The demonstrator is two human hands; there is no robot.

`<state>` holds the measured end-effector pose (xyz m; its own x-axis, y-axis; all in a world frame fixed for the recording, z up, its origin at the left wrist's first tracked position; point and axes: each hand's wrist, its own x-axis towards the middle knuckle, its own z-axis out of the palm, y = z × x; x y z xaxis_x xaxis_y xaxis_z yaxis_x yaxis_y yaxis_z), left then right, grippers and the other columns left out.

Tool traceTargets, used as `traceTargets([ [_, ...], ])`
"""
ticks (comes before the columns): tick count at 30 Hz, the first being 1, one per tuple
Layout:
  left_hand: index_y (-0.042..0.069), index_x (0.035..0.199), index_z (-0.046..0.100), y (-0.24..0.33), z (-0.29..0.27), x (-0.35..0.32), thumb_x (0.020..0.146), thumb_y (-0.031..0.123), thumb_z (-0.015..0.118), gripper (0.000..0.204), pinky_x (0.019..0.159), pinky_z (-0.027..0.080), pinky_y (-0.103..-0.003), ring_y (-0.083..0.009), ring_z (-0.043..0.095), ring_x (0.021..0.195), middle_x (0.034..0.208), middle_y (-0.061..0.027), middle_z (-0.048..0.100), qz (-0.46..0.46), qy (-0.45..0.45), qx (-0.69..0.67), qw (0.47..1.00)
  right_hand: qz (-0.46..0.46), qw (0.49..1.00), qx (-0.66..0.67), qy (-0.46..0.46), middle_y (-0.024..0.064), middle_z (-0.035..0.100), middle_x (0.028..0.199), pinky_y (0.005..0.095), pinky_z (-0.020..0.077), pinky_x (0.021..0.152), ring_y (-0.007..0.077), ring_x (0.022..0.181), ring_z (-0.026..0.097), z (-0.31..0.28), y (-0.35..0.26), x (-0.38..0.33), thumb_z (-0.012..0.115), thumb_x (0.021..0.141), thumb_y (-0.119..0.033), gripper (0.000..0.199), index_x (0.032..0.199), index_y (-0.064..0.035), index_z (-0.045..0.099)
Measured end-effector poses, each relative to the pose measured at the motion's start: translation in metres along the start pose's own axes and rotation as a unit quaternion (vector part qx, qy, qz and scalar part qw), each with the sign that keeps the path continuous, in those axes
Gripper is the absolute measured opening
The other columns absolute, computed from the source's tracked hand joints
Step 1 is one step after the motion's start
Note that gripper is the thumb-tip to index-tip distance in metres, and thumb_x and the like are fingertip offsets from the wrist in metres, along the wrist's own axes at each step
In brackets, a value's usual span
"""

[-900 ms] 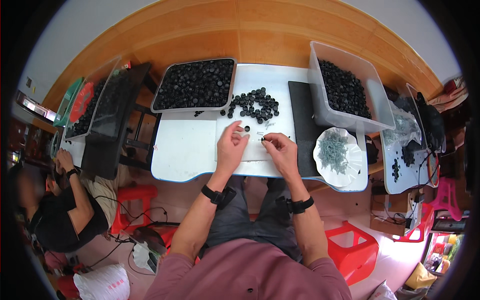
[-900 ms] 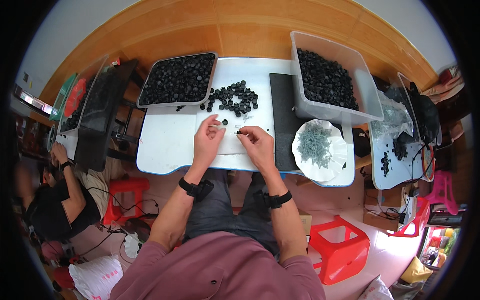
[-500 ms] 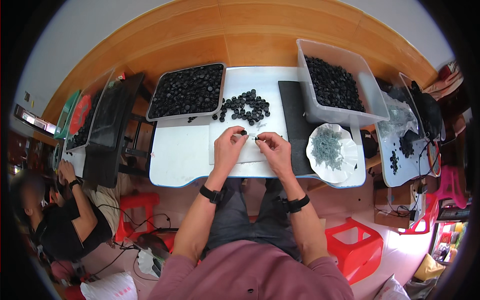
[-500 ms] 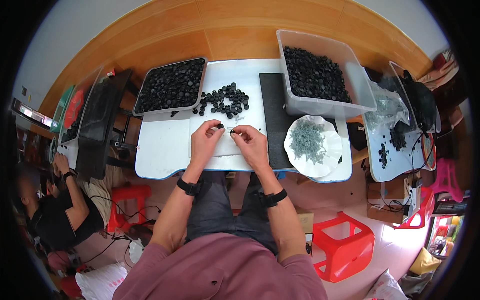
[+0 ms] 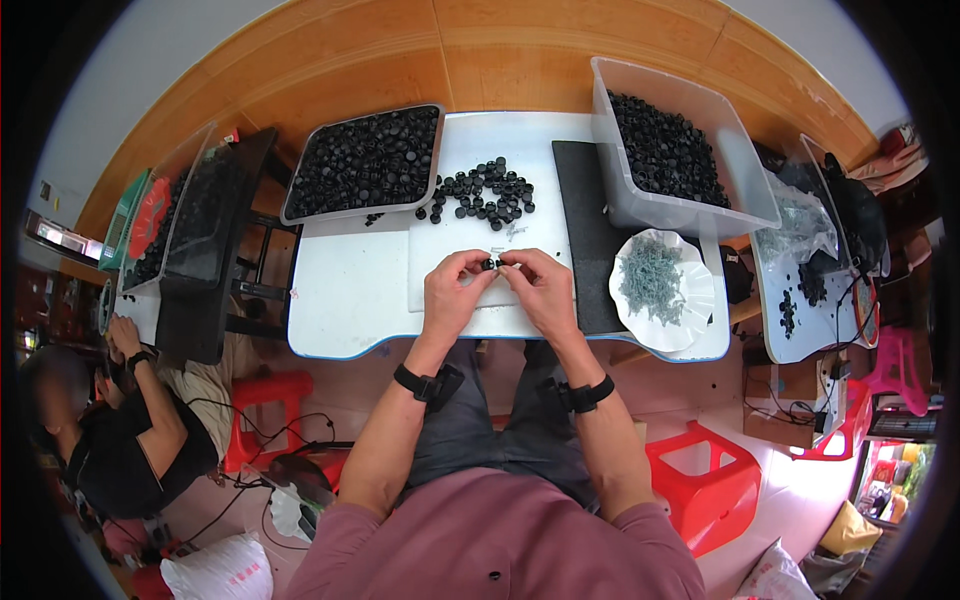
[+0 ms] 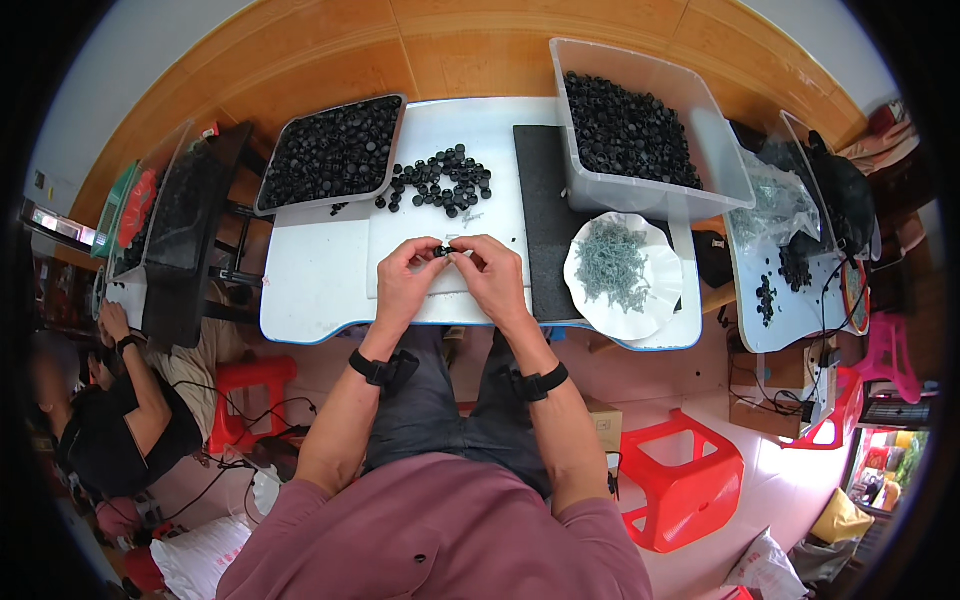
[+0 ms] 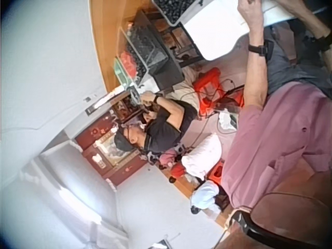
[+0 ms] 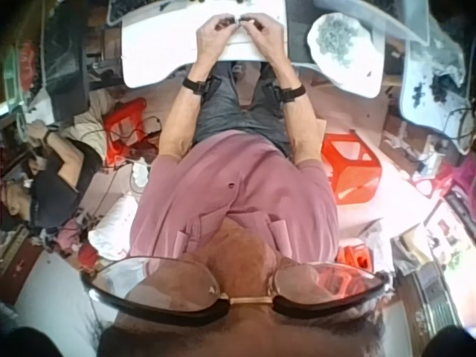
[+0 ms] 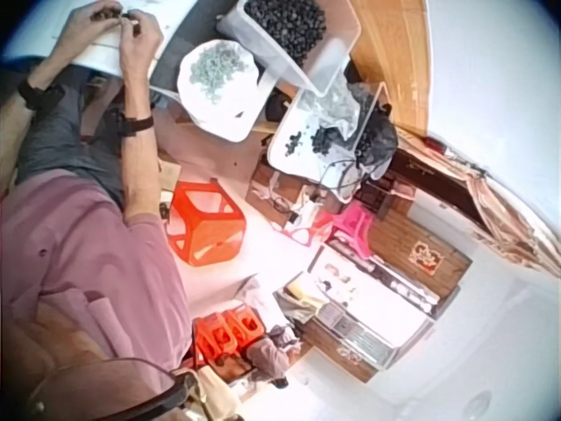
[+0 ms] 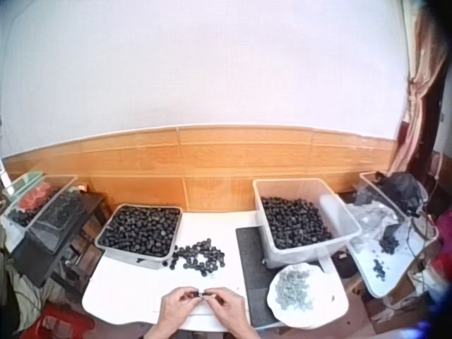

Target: Manually sorting small black plastic components from a pile into a separate tray.

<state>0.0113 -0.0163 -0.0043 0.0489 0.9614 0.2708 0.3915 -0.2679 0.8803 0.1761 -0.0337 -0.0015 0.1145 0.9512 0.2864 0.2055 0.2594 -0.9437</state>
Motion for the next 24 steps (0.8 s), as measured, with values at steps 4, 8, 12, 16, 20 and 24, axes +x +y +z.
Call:
traceTargets([
  [4,0.005,0.107,0.076,0.004,0.001,-0.001,0.08,0.007,0.085,0.028,0.071,0.056,-0.032,-0.0193,0.071,0.079,0.091,-0.0077,0.074,0.017,-0.009,0.032,0.999,-0.006,1.0,-0.019,0.0,0.0086,0.075,0.093,0.025,0.0499,0.062,0.0106,0.067,0.062,-0.002,-0.001,0.0,0.077,0.088,-0.002,0.018,0.106,-0.0004,0.077],
  [8,0.005,0.107,0.076,0.004,0.001,-0.002,0.081,0.007,0.084,0.027,0.071,0.057,-0.032,-0.0201,0.07,0.079,0.092,-0.008,0.073,0.023,-0.01,0.031,0.999,-0.006,1.0,-0.029,-0.006,0.0087,0.075,0.093,0.0258,0.0502,0.061,0.0113,0.067,0.063,-0.001,-0.003,-0.001,0.077,0.087,-0.001,0.018,0.105,-0.0006,0.077],
  [12,0.005,0.108,0.075,0.003,0.001,-0.002,0.082,0.006,0.083,0.027,0.071,0.057,-0.032,-0.0197,0.07,0.079,0.093,-0.0087,0.073,0.05,-0.013,0.021,0.998,-0.01,0.999,-0.034,-0.003,0.0089,0.075,0.093,0.0263,0.0504,0.061,0.0119,0.067,0.063,0.0,-0.003,-0.001,0.077,0.086,-0.001,0.018,0.104,-0.0011,0.077],
  [16,0.004,0.11,0.074,0.001,0.0,-0.003,0.083,0.005,0.083,0.029,0.072,0.058,-0.031,-0.0195,0.072,0.08,0.094,-0.0093,0.074,0.039,-0.014,0.009,0.999,-0.015,0.999,-0.033,-0.007,0.0091,0.075,0.092,0.0267,0.0507,0.062,0.0128,0.067,0.063,0.0,-0.005,0.0,0.077,0.087,0.0,0.017,0.104,-0.001,0.078],
  [20,0.004,0.111,0.074,0.003,0.002,-0.003,0.084,0.005,0.082,0.029,0.074,0.059,-0.031,-0.0196,0.074,0.082,0.095,-0.0098,0.075,0.037,-0.008,-0.008,0.999,-0.043,0.999,-0.007,-0.003,0.0095,0.075,0.093,0.0261,0.0521,0.065,0.0134,0.072,0.066,0.0,-0.001,0.001,0.075,0.088,0.001,0.015,0.103,-0.0003,0.078],
  [24,0.003,0.112,0.074,0.002,0.002,-0.003,0.084,0.004,0.082,0.03,0.076,0.06,-0.03,-0.019,0.075,0.085,0.095,-0.01,0.077,0.028,-0.014,-0.012,0.999,-0.01,0.999,0.032,0.0,0.0095,0.076,0.093,0.0249,0.0529,0.067,0.0121,0.076,0.068,0.0,0.005,0.001,0.075,0.088,0.001,0.014,0.102,0.0007,0.078],
])
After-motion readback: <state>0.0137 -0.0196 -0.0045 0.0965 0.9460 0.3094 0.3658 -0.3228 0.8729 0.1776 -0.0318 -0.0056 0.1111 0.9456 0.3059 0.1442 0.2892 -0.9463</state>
